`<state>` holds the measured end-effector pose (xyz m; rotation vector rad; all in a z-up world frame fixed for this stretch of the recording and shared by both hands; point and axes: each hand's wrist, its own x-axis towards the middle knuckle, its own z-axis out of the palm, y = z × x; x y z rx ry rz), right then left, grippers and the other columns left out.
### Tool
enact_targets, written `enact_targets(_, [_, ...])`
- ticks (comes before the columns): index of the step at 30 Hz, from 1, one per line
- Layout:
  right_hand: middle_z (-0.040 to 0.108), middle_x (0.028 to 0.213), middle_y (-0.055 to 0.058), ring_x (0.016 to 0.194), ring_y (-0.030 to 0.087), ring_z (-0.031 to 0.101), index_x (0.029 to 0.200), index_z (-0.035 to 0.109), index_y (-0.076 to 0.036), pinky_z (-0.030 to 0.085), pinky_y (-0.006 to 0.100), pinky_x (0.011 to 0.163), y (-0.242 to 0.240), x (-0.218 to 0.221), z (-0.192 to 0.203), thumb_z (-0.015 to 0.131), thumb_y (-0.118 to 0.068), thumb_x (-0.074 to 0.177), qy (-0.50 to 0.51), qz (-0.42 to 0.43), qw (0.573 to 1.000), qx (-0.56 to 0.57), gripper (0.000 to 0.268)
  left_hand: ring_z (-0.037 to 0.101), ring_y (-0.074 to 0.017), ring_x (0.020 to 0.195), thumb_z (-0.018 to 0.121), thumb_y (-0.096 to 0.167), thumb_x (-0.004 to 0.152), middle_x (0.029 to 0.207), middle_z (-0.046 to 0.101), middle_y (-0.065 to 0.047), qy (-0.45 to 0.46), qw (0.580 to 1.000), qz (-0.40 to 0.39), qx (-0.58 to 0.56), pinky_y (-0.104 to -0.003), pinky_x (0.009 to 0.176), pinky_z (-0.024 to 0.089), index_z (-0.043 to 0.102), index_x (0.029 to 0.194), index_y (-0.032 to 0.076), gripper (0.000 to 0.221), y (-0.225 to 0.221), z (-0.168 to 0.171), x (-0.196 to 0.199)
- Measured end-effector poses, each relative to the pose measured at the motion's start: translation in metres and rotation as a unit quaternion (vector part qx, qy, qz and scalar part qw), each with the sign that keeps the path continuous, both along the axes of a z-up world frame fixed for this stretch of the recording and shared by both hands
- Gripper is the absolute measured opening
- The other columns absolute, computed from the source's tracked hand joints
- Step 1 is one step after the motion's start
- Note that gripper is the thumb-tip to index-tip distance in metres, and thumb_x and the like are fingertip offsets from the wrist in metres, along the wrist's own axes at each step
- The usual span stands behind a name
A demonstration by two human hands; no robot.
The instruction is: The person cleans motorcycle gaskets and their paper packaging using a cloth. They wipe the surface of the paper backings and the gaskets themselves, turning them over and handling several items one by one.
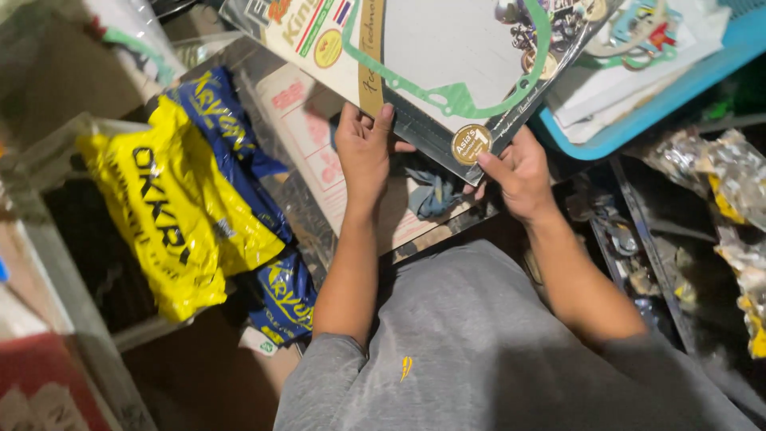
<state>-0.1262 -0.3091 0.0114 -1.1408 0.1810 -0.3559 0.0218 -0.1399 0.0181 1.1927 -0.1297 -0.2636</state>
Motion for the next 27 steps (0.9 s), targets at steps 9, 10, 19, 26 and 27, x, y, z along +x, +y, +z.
enact_targets(9, [0.064, 0.068, 0.025, 0.042, 0.028, 0.064, 0.138, 0.042, 0.006, 0.056, 0.033, 0.033, -0.017, -0.024, -0.002, 0.063, -0.017, 0.105, 0.025, -0.18, 0.983, 0.028, 0.045, 0.073, -0.0183, 0.068, 0.066, 0.019, 0.103, 0.096, 0.073, -0.01, -0.042, 0.989, -0.133, 0.052, -0.033, 0.045, 0.067, 0.06, 0.121, 0.004, 0.024, -0.056, -0.041, 0.009])
enact_targets(10, [0.064, 0.068, 0.025, 0.042, 0.028, 0.064, 0.138, 0.042, 0.006, 0.056, 0.033, 0.033, -0.021, -0.027, 0.004, 0.063, -0.017, 0.105, 0.026, -0.19, 0.981, 0.027, 0.045, 0.073, -0.0183, 0.068, 0.066, 0.019, 0.103, 0.096, 0.073, -0.01, -0.041, 0.988, -0.143, 0.051, -0.033, 0.045, 0.067, 0.06, 0.121, 0.004, 0.024, -0.066, -0.036, 0.009])
enact_targets(19, [0.062, 0.065, 0.022, 0.042, 0.026, 0.059, 0.155, 0.024, 0.016, 0.044, 0.03, 0.028, -0.063, -0.054, 0.014, 0.059, -0.007, 0.113, 0.127, -0.315, 0.896, -0.286, 0.059, 0.057, -0.0125, 0.058, 0.076, 0.028, 0.093, 0.061, 0.062, -0.005, -0.198, 0.94, -0.149, 0.234, -0.03, 0.05, 0.046, 0.062, 0.083, 0.008, 0.026, -0.133, 0.013, 0.0])
enact_targets(26, [0.064, 0.065, 0.016, 0.048, 0.024, 0.053, 0.147, 0.037, 0.026, 0.044, 0.035, 0.047, -0.084, -0.054, 0.032, 0.069, -0.005, 0.109, 0.263, -0.32, 0.798, -0.436, 0.059, 0.057, -0.0236, 0.058, 0.074, 0.03, 0.092, 0.064, 0.064, -0.007, -0.25, 0.891, -0.191, 0.327, -0.035, 0.055, 0.045, 0.061, 0.092, 0.005, 0.028, -0.16, 0.033, 0.007])
enact_targets(27, [0.063, 0.062, 0.012, 0.043, 0.019, 0.049, 0.144, 0.042, 0.027, 0.042, 0.03, 0.048, -0.083, -0.05, 0.039, 0.072, -0.003, 0.104, 0.278, -0.319, 0.787, -0.449, 0.058, 0.048, -0.0122, 0.052, 0.073, 0.023, 0.092, 0.061, 0.059, 0.0, -0.248, 0.889, -0.2, 0.329, -0.027, 0.05, 0.04, 0.064, 0.096, 0.001, 0.024, -0.161, 0.037, 0.01])
